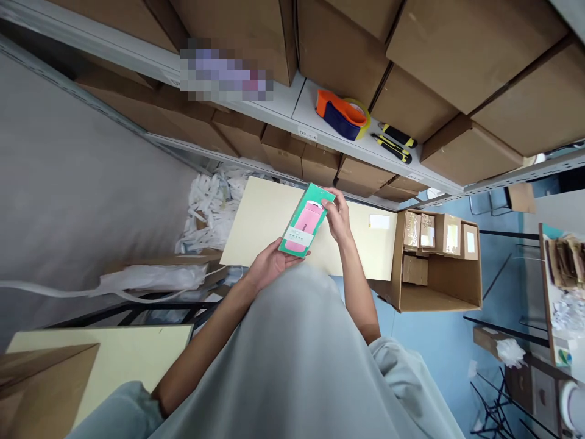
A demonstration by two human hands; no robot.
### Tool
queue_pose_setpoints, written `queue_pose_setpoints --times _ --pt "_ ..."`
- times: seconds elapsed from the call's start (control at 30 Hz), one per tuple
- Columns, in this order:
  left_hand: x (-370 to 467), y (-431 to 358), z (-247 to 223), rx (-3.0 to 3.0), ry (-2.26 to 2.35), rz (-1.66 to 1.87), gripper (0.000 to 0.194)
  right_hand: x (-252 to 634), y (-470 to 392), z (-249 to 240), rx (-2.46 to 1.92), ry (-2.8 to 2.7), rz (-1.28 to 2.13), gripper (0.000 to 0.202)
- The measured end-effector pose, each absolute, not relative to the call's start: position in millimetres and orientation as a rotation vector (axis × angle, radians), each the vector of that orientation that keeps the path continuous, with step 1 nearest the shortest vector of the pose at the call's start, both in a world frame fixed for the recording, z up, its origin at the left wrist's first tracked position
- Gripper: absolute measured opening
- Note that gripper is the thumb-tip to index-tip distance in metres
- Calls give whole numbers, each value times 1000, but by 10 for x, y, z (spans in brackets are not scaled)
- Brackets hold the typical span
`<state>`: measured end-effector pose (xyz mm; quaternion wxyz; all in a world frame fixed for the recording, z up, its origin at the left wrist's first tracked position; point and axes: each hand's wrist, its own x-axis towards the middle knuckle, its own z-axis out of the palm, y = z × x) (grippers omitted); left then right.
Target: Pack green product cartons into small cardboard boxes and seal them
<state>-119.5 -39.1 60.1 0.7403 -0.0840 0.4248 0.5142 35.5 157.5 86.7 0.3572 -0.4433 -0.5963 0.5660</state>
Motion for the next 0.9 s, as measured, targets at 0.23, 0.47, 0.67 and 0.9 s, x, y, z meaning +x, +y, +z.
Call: queue_pose_setpoints --times 0.23,0.47,0.67,0.9 --pt "-1219 -510 603 268 945 1144 77 231 1399 1184 -1115 -1411 1472 57" --pt "-1228 -541 536 430 1089 1199 96 280 1287 1309 -1256 -1645 1257 60" --pt "-1355 -581 433 294 1135 1255 93 332 1231 1283 -1244 -1740 1290 61" --pt "-1462 -615 280 -39 1034 1244 51 293 1155 1190 -1238 -1841 1252 63"
